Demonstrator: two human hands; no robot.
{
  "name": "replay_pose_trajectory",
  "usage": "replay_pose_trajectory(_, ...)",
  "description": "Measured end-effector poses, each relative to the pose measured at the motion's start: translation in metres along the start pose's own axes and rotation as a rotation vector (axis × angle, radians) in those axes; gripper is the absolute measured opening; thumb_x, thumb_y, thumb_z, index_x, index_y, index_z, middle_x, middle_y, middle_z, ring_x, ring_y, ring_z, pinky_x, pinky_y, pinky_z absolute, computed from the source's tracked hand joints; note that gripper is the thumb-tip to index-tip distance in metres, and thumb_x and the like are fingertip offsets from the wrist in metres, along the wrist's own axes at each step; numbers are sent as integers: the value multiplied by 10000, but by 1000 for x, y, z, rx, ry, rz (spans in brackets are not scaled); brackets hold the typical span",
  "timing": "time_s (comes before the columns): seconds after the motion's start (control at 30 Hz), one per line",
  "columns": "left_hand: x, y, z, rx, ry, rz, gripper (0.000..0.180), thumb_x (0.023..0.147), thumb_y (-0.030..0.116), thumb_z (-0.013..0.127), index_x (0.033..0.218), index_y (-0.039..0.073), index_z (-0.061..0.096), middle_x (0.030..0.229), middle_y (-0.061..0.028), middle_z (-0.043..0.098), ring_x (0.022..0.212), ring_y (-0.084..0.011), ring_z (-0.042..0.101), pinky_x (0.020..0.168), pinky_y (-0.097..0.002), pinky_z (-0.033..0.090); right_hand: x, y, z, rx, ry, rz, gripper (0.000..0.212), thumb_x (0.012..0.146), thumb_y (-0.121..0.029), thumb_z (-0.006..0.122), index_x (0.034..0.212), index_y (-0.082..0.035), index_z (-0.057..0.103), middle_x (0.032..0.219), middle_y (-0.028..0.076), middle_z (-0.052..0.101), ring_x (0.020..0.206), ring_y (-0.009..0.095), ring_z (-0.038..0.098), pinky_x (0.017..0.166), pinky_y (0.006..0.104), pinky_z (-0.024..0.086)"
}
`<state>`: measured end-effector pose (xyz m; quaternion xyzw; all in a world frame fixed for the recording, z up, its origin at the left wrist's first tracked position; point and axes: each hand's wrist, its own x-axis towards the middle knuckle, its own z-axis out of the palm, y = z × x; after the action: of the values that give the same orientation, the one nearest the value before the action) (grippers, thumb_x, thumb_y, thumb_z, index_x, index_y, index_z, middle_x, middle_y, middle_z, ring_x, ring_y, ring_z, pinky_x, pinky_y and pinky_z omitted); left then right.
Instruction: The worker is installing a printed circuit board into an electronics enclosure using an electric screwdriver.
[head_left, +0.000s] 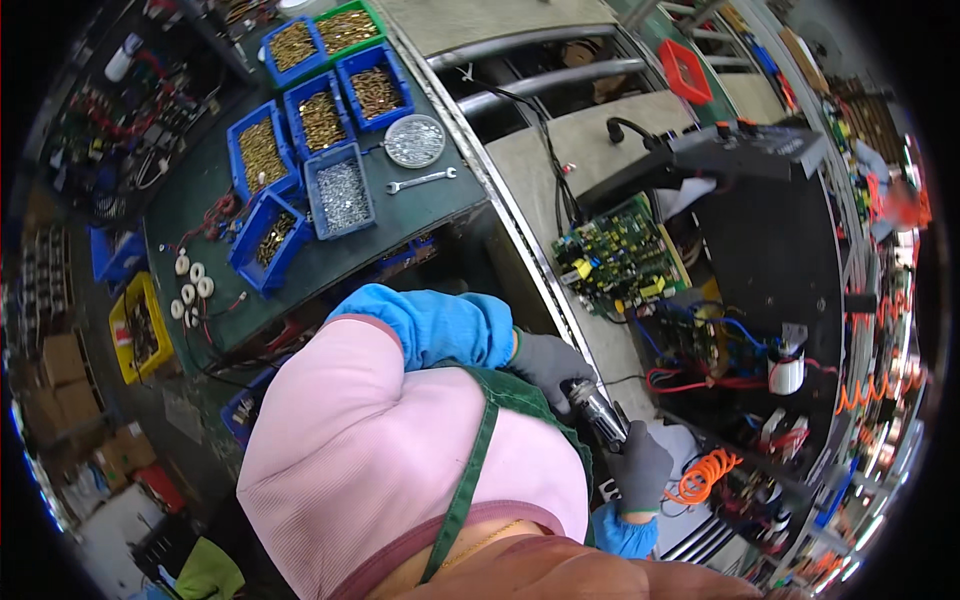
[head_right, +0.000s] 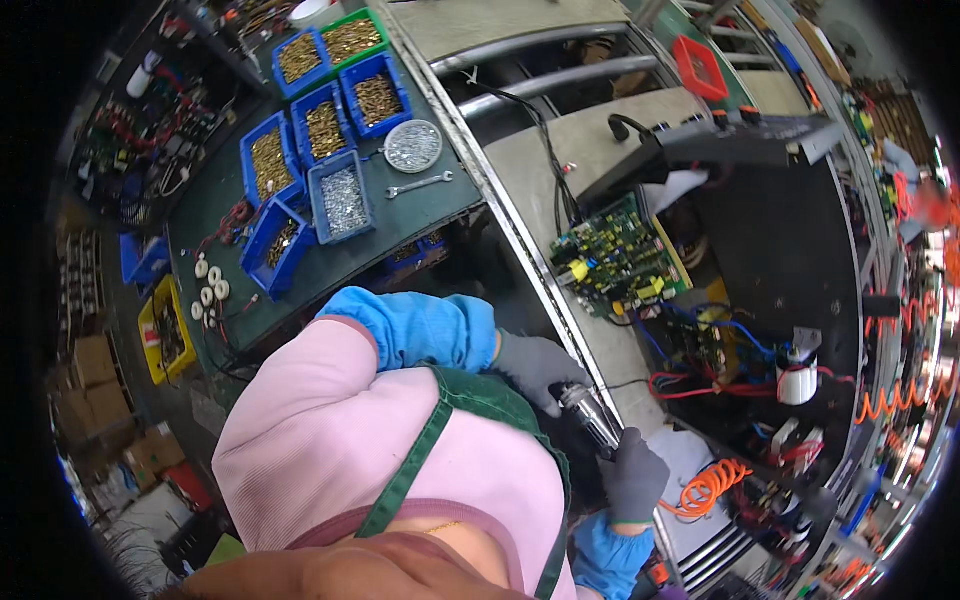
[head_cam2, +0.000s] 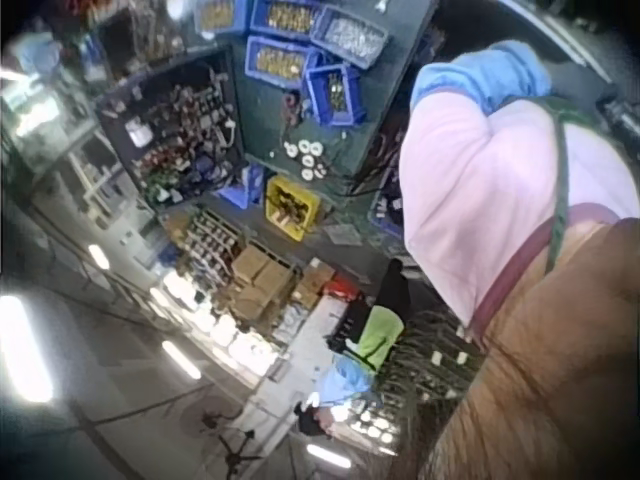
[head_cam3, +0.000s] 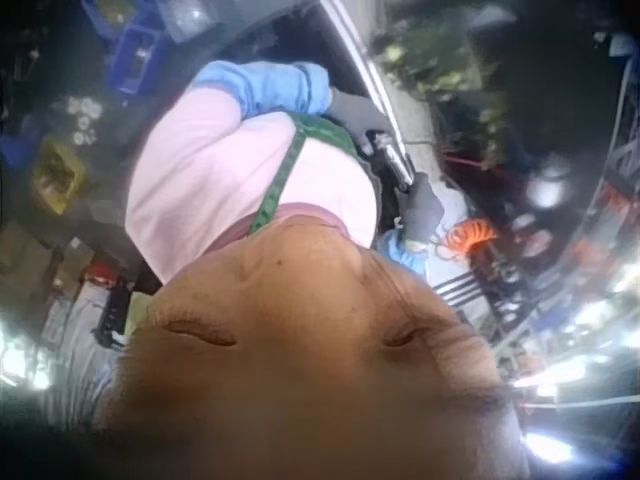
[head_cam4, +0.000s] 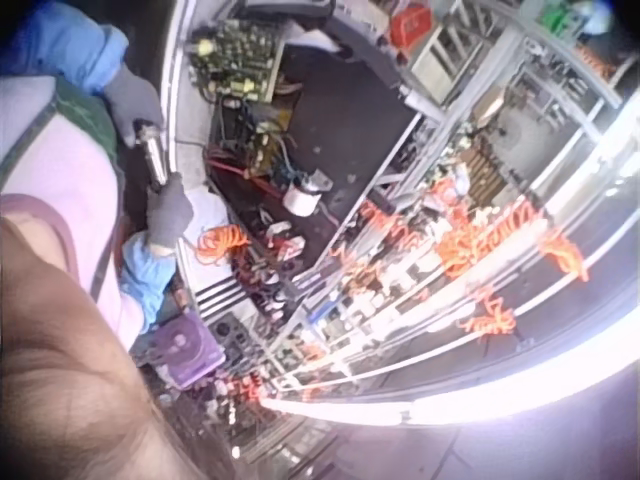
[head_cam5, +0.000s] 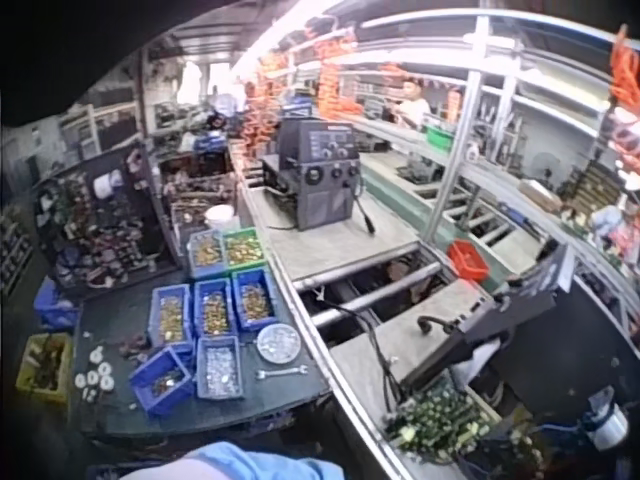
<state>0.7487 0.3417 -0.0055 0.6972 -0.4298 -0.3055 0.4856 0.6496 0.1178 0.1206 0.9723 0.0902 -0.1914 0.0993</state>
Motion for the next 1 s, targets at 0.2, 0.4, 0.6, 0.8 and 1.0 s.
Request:
replay_pose_trajectory(0.2,-12,19,-24,428,35,-69,373,645,351,754,929,148,625,804,-115,652,781,-342,645,667,-461,505,28,14,18,853,-409,-169,828,635,-536,800,1230,-37,512,871,128,648,764,242,642,663,358,497)
replay_pose_trajectory(0.4,-15,14,-51,453,56,89,327,620,265,707,910,129,642,809,-114,636,815,-337,632,674,-461,508,68,-34,24,1608,-581,-161,1001,650,-679,704,1333,3,441,1126,60,537,978,153,519,858,289,427)
replay_pose_trajectory(0.6,-8,-26,-92,123,750,9,352,802,212,681,1111,72,584,975,-128,582,859,-248,627,727,-343,521,69,-51,53,1689,-501,-54,793,698,-502,691,1264,11,477,966,27,532,830,116,500,732,257,423)
replay_pose_trajectory(0.8,32,-48,-133,326,1081,41,472,812,104,644,1272,136,543,1191,-159,546,1016,-338,580,879,-379,495,56,-64,82,1912,-308,51,790,705,-474,679,1286,13,460,1046,44,531,913,133,485,827,268,397)
replay_pose_trajectory(1.0,50,-72,-142,435,1070,68,440,801,76,647,1227,167,589,1211,-162,544,1047,-349,572,899,-383,491,54,-65,91,1894,-343,52,790,712,-453,683,1300,20,450,1110,63,526,976,154,484,876,285,386)
